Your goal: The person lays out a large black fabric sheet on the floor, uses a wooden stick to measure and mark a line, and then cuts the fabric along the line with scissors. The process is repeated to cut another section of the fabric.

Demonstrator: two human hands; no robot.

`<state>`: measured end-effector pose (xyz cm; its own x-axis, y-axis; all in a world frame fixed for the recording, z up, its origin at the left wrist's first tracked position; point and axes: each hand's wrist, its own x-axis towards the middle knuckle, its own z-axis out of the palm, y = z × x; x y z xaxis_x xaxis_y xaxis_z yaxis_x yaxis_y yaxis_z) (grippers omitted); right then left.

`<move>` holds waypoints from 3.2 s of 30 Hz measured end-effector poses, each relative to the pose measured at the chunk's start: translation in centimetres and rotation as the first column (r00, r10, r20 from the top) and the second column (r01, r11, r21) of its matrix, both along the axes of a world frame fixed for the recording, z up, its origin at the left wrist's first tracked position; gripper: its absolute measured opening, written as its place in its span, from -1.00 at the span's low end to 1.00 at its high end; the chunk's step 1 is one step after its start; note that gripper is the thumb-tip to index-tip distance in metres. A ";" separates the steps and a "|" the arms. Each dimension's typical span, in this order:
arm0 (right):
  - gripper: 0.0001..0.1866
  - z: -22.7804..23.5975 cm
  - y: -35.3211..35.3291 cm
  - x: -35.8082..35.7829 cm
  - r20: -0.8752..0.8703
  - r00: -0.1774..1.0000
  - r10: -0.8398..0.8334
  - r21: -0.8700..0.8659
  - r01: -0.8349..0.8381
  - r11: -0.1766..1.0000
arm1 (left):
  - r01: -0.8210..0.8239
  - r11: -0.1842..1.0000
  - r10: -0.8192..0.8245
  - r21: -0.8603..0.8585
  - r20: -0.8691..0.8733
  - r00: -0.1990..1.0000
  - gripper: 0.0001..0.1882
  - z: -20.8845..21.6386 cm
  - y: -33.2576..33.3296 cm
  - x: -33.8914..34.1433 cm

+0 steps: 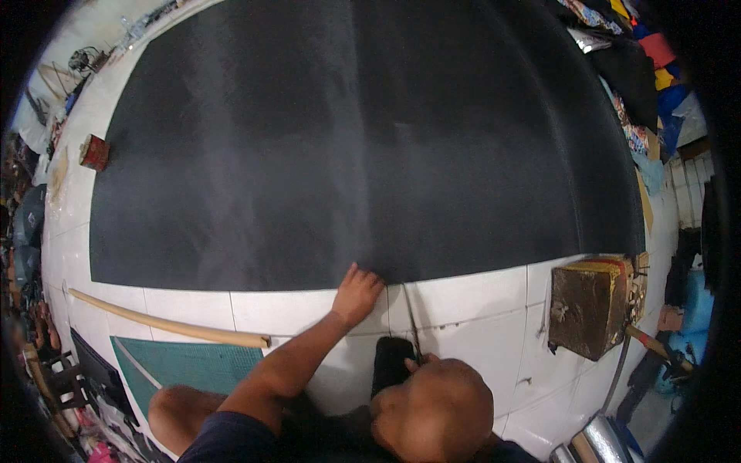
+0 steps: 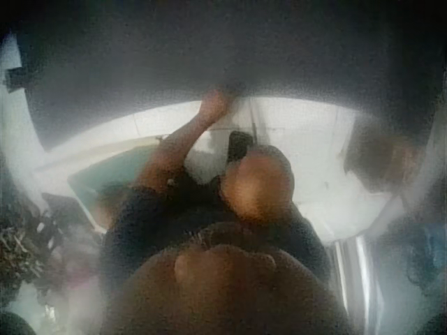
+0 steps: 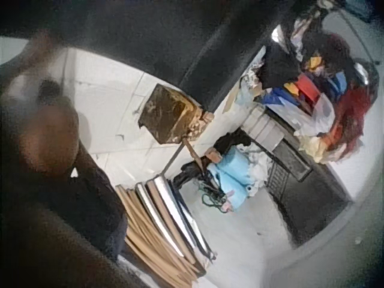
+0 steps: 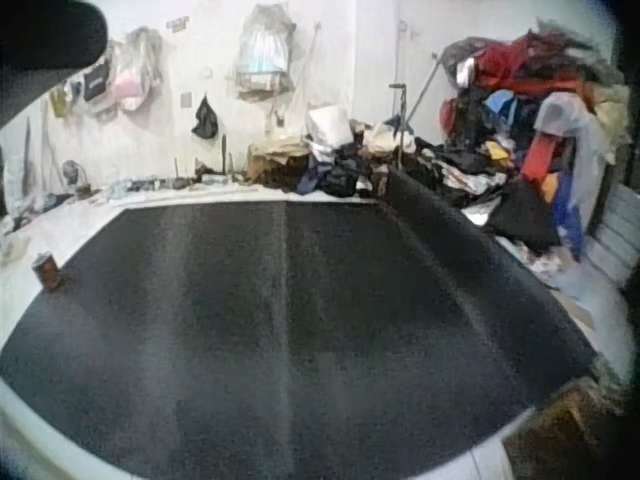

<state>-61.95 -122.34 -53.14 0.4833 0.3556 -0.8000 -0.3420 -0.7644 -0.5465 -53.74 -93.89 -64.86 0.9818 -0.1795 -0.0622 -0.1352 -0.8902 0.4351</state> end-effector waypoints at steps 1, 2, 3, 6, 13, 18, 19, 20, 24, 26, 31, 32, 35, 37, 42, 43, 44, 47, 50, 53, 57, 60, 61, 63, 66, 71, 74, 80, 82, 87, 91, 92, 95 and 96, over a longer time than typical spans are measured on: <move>-0.66 0.3 -0.5 0.2 0.011 1.000 0.007 -0.008 -0.007 1.000 | -0.028 0.999 0.028 -0.019 0.019 0.999 -0.75 0.1 -0.4 0.4; -0.66 0.6 -1.0 0.2 0.008 1.000 0.013 -0.012 -0.013 1.000 | -0.057 0.998 0.058 -0.035 0.025 0.998 -0.76 0.0 -0.7 0.6; -0.66 0.9 -1.2 0.1 -0.008 1.000 0.026 -0.009 -0.026 1.000 | -0.100 0.994 0.101 -0.045 0.020 0.995 -0.77 0.0 -0.6 0.3; -0.65 2.2 -1.7 -0.4 -0.048 0.998 0.045 -0.018 -0.046 0.999 | -0.124 0.988 0.127 -0.087 0.035 0.991 -0.79 0.2 -0.3 -0.1; -0.64 3.5 -1.3 -1.9 -0.116 0.993 0.025 -0.022 -0.028 0.999 | -0.137 0.982 0.153 -0.129 0.126 0.980 -0.80 -0.5 -0.4 0.1; -0.62 3.6 -0.3 -2.3 -0.126 0.992 0.006 -0.015 -0.007 1.000 | -0.196 0.954 0.225 -0.226 0.108 0.968 -0.79 0.4 -0.7 0.3; -0.62 3.7 -0.1 -2.4 -0.127 0.992 0.007 -0.012 -0.009 1.000 | -0.193 0.954 0.224 -0.229 0.118 0.967 -0.79 0.6 -0.8 0.3; -0.62 3.6 0.0 -2.4 -0.131 0.991 0.000 -0.010 -0.002 1.000 | -0.189 0.954 0.223 -0.233 0.129 0.966 -0.78 0.8 -0.9 0.3; -0.61 4.2 0.3 -2.9 -0.134 0.991 0.006 0.000 -0.006 1.000 | -0.192 0.947 0.235 -0.256 0.150 0.960 -0.82 0.6 -1.0 0.6; -0.60 4.3 0.3 -3.2 -0.137 0.991 0.008 0.003 -0.008 1.000 | -0.172 0.956 0.211 -0.237 0.150 0.966 -0.84 0.2 -0.9 0.5; -0.59 4.4 0.3 -3.5 -0.143 0.990 -0.001 -0.001 0.001 1.000 | -0.185 0.946 0.228 -0.266 0.139 0.964 -0.83 0.2 -1.0 0.5; -0.59 4.4 0.3 -3.6 -0.145 0.989 0.000 -0.003 0.000 1.000 | -0.189 0.945 0.233 -0.267 0.145 0.962 -0.85 0.2 -1.0 0.5; -0.58 4.3 0.4 -3.8 -0.143 0.990 -0.009 0.001 0.009 1.000 | -0.193 0.954 0.216 -0.230 0.080 0.973 -0.89 0.3 -1.1 0.4; -0.58 4.2 0.5 -3.6 -0.140 0.990 -0.018 0.002 0.019 1.000 | -0.197 0.948 0.226 -0.251 0.094 0.970 -0.90 0.2 -1.2 0.6; -0.56 3.7 1.2 -3.2 -0.136 0.990 -0.033 0.015 0.035 0.999 | -0.205 0.941 0.238 -0.269 0.098 0.966 -0.90 0.4 -1.1 0.5; -0.56 3.6 1.4 -3.3 -0.136 0.990 -0.038 0.012 0.040 0.999 | -0.202 0.940 0.237 -0.274 0.100 0.966 -0.90 0.5 -1.1 0.5; -0.56 3.7 1.5 -3.4 -0.137 0.990 -0.039 0.013 0.041 0.999 | -0.200 0.939 0.237 -0.280 0.103 0.966 -0.90 0.5 -1.1 0.5; -0.55 4.2 1.6 -3.5 -0.146 0.988 -0.042 0.012 0.044 0.999 | -0.199 0.935 0.239 -0.294 0.108 0.965 -0.88 0.1 -0.8 0.5; -0.54 4.6 2.1 -3.3 -0.134 0.990 -0.048 0.019 0.051 0.998 | -0.187 0.934 0.235 -0.303 0.128 0.964 -0.88 0.2 -0.7 0.4; -0.53 1.1 4.2 -1.5 -0.034 0.993 -0.115 0.011 0.115 0.993 | -0.180 0.924 0.243 -0.338 0.155 0.958 -0.90 0.0 -1.0 0.5; -0.52 -6.7 8.3 1.4 0.124 0.963 -0.241 -0.006 0.244 0.970 | -0.157 0.959 0.194 -0.237 0.141 0.971 -0.91 -1.1 -0.4 0.0; -0.50 -7.3 8.3 2.1 0.127 0.942 -0.309 -0.014 0.313 0.950 | -0.181 0.939 0.242 -0.293 0.187 0.952 -0.88 -0.5 -0.9 0.4; -0.50 -7.0 8.3 2.1 0.106 0.940 -0.324 0.005 0.325 0.946 | -0.189 0.935 0.252 -0.301 0.185 0.950 -0.89 -0.6 -1.0 0.3; -0.47 -7.9 8.2 1.8 0.100 0.944 -0.315 -0.008 0.317 0.948 | -0.195 0.936 0.253 -0.293 0.173 0.952 -0.91 -0.5 -1.2 0.3; -0.44 -6.1 8.9 2.7 0.097 0.938 -0.332 -0.009 0.335 0.942 | -0.206 0.940 0.251 -0.272 0.140 0.958 -0.92 -0.2 -1.1 0.4; -0.45 -8.1 8.2 1.8 0.103 0.932 -0.348 -0.049 0.354 0.934 | -0.204 0.938 0.252 -0.281 0.145 0.957 -0.92 -0.3 -1.4 0.6; -0.45 -7.4 9.0 2.1 0.080 0.936 -0.344 -0.033 0.347 0.937 | -0.221 0.934 0.265 -0.281 0.132 0.955 -0.91 -0.1 -0.6 0.3; -0.44 -7.2 8.0 2.4 0.103 0.949 -0.297 -0.015 0.300 0.954 | -0.220 0.804 0.282 -0.552 0.028 0.959 -0.90 7.3 -1.4 2.3; -0.44 -4.7 7.3 1.7 0.070 0.959 -0.273 -0.010 0.275 0.961 | -0.154 0.524 0.044 -0.837 -0.154 0.987 -0.86 12.1 -1.0 3.4; -0.45 4.8 4.5 -1.9 -0.045 0.978 -0.202 0.024 0.203 0.979 | 0.021 0.119 -0.506 -0.993 -0.043 0.861 -0.62 22.1 -0.7 3.0; -0.45 5.7 4.3 -2.4 -0.058 0.977 -0.206 0.017 0.208 0.978 | 0.141 0.086 -0.550 -0.986 0.071 0.832 -0.41 22.2 -0.9 2.1; -0.46 5.6 4.3 -2.4 -0.057 0.976 -0.209 0.017 0.210 0.977 | 0.145 0.074 -0.547 -0.987 0.081 0.833 -0.36 22.3 -1.2 1.8; -0.46 4.3 5.2 -1.5 -0.056 0.977 -0.205 0.031 0.207 0.978 | 0.191 0.085 -0.542 -0.978 0.115 0.833 -0.22 22.8 -2.0 1.0; -0.46 4.3 5.4 -1.6 -0.058 0.978 -0.198 0.033 0.200 0.979 | 0.237 0.117 -0.557 -0.964 0.134 0.820 -0.18 23.3 -2.2 1.1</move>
